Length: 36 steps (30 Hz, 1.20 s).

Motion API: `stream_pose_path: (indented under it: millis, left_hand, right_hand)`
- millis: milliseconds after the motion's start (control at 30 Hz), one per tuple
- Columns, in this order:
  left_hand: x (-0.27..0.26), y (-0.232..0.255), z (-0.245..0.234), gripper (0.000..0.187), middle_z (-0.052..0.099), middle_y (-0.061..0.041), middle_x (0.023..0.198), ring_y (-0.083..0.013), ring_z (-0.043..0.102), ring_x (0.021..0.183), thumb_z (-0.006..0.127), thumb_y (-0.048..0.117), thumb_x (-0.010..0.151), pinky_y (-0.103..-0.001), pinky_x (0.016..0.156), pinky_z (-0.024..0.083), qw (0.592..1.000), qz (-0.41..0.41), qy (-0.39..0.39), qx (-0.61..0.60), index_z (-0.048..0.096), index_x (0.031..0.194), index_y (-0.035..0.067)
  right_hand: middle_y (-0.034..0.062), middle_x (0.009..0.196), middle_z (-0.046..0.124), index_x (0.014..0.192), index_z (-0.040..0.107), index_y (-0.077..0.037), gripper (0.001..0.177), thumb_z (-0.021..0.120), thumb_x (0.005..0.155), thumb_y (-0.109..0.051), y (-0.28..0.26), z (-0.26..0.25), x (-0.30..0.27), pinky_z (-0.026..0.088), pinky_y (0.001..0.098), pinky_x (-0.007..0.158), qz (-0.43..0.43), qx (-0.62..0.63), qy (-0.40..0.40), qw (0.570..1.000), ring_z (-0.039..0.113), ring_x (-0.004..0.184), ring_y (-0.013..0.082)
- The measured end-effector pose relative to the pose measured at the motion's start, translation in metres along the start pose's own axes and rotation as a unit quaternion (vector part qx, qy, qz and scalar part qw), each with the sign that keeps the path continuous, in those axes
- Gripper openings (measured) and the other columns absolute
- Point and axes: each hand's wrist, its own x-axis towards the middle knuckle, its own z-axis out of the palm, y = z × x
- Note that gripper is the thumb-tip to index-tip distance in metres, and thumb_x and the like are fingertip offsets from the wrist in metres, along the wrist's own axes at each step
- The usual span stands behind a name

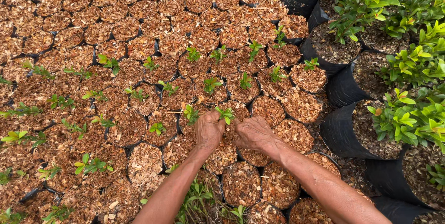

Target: The person plants small seedlings into black plastic nursery bags filled with soil and wood chips. They repeatedly pick up seedlings, place them into the bags, and press the soil around the base to secure them.

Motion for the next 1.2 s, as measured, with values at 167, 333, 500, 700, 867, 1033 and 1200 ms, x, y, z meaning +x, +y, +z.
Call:
stream_pose_path:
  millis: [167, 333, 500, 700, 867, 1033, 1200]
  left_hand:
    - [0.020, 0.044, 0.009, 0.028, 0.046, 0.001, 0.049, -0.0180, 0.046, 0.055, 0.065, -0.003, 0.082, -0.036, 0.069, 0.044, 0.995, -0.002, -0.013, 0.102, 0.052, 0.063, 0.013]
    - [0.030, 0.024, 0.026, 0.032, 0.042, 0.001, 0.049, -0.0181, 0.045, 0.053, 0.066, -0.003, 0.081, -0.035, 0.071, 0.046, 0.987, -0.011, -0.023, 0.158, 0.046, 0.063, 0.015]
    - [0.018, 0.039, 0.000, 0.015, 0.071, -0.020, 0.079, -0.0369, 0.072, 0.080, 0.061, 0.009, 0.095, -0.050, 0.076, 0.056, 0.978, -0.049, -0.118, 0.165, 0.070, 0.103, 0.001]
    - [0.009, 0.062, -0.014, 0.016, 0.055, -0.001, 0.061, -0.0208, 0.055, 0.058, 0.051, 0.010, 0.102, -0.039, 0.071, 0.054, 0.976, -0.050, -0.168, 0.125, 0.063, 0.092, 0.005]
    - [-0.025, 0.108, -0.056, 0.044, 0.045, 0.000, 0.053, -0.0237, 0.050, 0.053, 0.031, 0.032, 0.104, -0.040, 0.070, 0.049, 0.991, 0.001, -0.117, 0.065, 0.056, 0.071, 0.017]
    - [-0.123, 0.132, -0.106, 0.047, 0.046, 0.004, 0.047, -0.0123, 0.049, 0.043, 0.036, 0.039, 0.110, -0.027, 0.051, 0.051, 0.919, 0.089, -0.114, 0.366, 0.066, 0.086, 0.012]
    - [-0.171, 0.076, -0.088, 0.042, 0.046, 0.008, 0.060, -0.0103, 0.047, 0.052, 0.041, 0.017, 0.104, -0.025, 0.056, 0.047, 0.920, 0.050, -0.168, 0.352, 0.047, 0.141, -0.001]
  right_hand:
    - [-0.0006, 0.070, 0.055, 0.136, 0.042, -0.005, 0.054, 0.069, 0.097, -0.031, 0.006, -0.032, -0.010, 0.054, 0.0393, 0.074, 0.051, 0.162, -0.021, 0.985, 0.055, 0.064, 0.0205]
    - [0.0064, 0.079, 0.055, 0.096, 0.062, -0.009, 0.022, 0.068, 0.098, -0.030, 0.040, 0.032, 0.027, 0.049, 0.0594, 0.107, 0.074, 0.151, 0.095, 0.981, 0.066, 0.096, 0.0312]
    - [0.0016, 0.064, 0.053, 0.077, 0.052, -0.016, 0.022, 0.055, 0.093, -0.001, 0.054, 0.063, 0.072, 0.059, 0.0427, 0.083, 0.027, 0.081, 0.240, 0.967, 0.063, 0.074, 0.0234]
    - [0.0325, 0.132, 0.062, 0.164, 0.021, -0.006, 0.095, 0.071, 0.084, 0.008, -0.003, -0.009, 0.012, 0.058, 0.0607, 0.093, 0.021, 0.257, 0.144, 0.955, 0.066, 0.109, 0.0437]
    - [0.0352, 0.120, 0.066, 0.157, 0.030, 0.003, 0.073, 0.063, 0.092, 0.006, -0.015, -0.013, 0.005, 0.050, 0.0630, 0.108, 0.046, 0.299, 0.192, 0.934, 0.067, 0.106, 0.0484]
    - [0.0219, 0.116, 0.073, 0.155, 0.050, -0.016, 0.059, 0.059, 0.098, -0.002, 0.068, 0.008, -0.031, 0.062, 0.0452, 0.081, -0.013, 0.325, 0.228, 0.918, 0.073, 0.082, 0.0296]
    - [0.0203, 0.115, 0.076, 0.126, 0.073, -0.008, 0.028, 0.065, 0.101, -0.017, 0.080, -0.004, -0.096, 0.057, 0.0502, 0.098, 0.081, 0.230, 0.076, 0.967, 0.076, 0.093, 0.0337]
